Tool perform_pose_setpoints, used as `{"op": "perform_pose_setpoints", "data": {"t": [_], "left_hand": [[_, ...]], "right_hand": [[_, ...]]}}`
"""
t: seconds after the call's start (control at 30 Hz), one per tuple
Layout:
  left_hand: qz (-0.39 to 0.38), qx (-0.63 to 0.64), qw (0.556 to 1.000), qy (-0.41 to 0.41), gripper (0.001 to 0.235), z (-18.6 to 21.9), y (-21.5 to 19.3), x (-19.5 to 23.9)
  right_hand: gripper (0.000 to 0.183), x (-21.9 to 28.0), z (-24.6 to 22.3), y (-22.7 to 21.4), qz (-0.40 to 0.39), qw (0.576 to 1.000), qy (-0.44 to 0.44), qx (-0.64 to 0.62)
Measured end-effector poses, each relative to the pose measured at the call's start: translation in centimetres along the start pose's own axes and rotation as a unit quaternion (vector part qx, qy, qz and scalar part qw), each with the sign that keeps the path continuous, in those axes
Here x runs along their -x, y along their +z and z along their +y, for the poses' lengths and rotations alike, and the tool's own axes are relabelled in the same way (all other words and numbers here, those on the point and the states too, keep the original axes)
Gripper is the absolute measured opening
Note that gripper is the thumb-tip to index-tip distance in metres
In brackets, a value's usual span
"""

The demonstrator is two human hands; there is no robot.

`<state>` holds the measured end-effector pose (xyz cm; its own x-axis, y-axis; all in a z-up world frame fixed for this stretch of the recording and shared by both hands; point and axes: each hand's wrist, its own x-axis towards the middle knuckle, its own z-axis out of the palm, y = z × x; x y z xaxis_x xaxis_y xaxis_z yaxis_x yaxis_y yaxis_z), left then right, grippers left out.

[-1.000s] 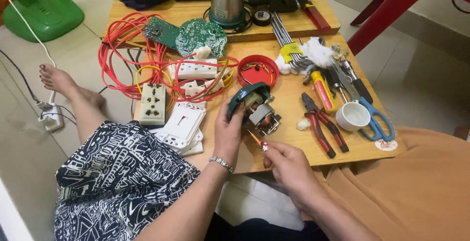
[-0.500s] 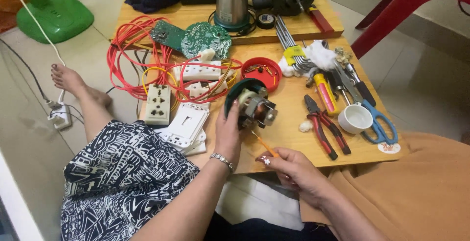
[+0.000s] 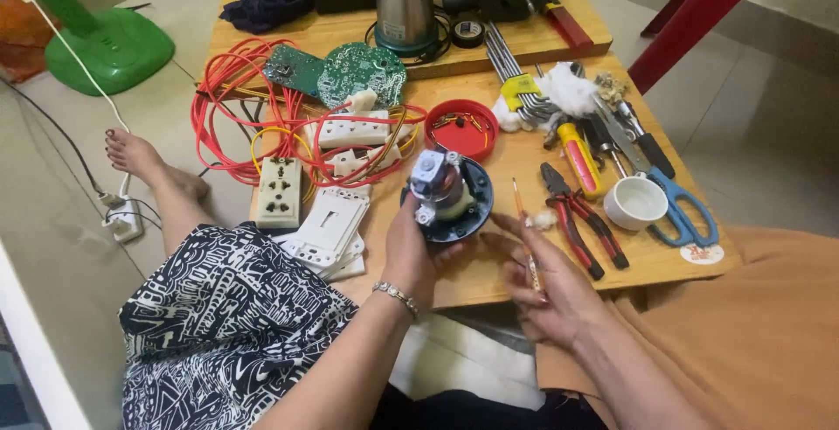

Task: The person uses a screwdriver to tighten screws on a small motor or switch assembly. They then pick up a white plastic electrical switch plate and use the screwdriver to tighten screws on it.

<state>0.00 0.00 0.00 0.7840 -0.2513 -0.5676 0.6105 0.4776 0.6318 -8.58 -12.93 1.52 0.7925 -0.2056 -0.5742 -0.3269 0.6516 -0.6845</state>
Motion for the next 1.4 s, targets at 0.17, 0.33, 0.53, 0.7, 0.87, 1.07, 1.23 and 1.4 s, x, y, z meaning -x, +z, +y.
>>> {"op": "perform_pose_setpoints", "data": {"t": [0.17,0.33,0.53,0.7,0.87,1.07,1.23,1.4], "left_hand": [[0.05,-0.059,0.997,0.003,0.058,-1.5,0.1,-1.6],[0.03,-0.156,0.987,0.026,0.062,-1.7,1.2,1.2],[-0.007,-0.218,0.976,0.023,0.052,-1.5,0.4,0.8],[-0.08,-0.178,0.981,-0.009,0.082,-1.5,-0.4,0.2],[-0.112,-0.174,0.978,-0.011,0.087,-1.5,-0.6,0.6],[-0.129,-0.159,0.979,0.009,0.084,-3.0,-1.5,-1.2],[-0.141,-0.148,0.979,0.017,0.072,-3.2,-1.7,-1.4],[-0.131,-0.152,0.979,0.018,0.071,-3.1,-1.8,-1.7]], "right_hand": [[0.033,0.8,1.0,0.6,0.038,0.995,-0.057,0.078],[0.041,-1.0,2.1,-0.3,0.083,0.991,-0.051,0.093],[0.032,-0.8,2.0,0.1,0.08,0.99,-0.058,0.096],[0.029,-1.3,2.3,-0.2,0.092,0.99,-0.067,0.078],[0.031,-1.7,2.6,-0.2,0.091,0.99,-0.075,0.077],[0.032,-1.2,2.5,0.1,0.097,0.988,-0.079,0.089],[0.031,-1.3,2.6,0.1,0.102,0.987,-0.081,0.091],[0.031,-1.2,2.5,0.2,0.096,0.988,-0.078,0.09]]}}
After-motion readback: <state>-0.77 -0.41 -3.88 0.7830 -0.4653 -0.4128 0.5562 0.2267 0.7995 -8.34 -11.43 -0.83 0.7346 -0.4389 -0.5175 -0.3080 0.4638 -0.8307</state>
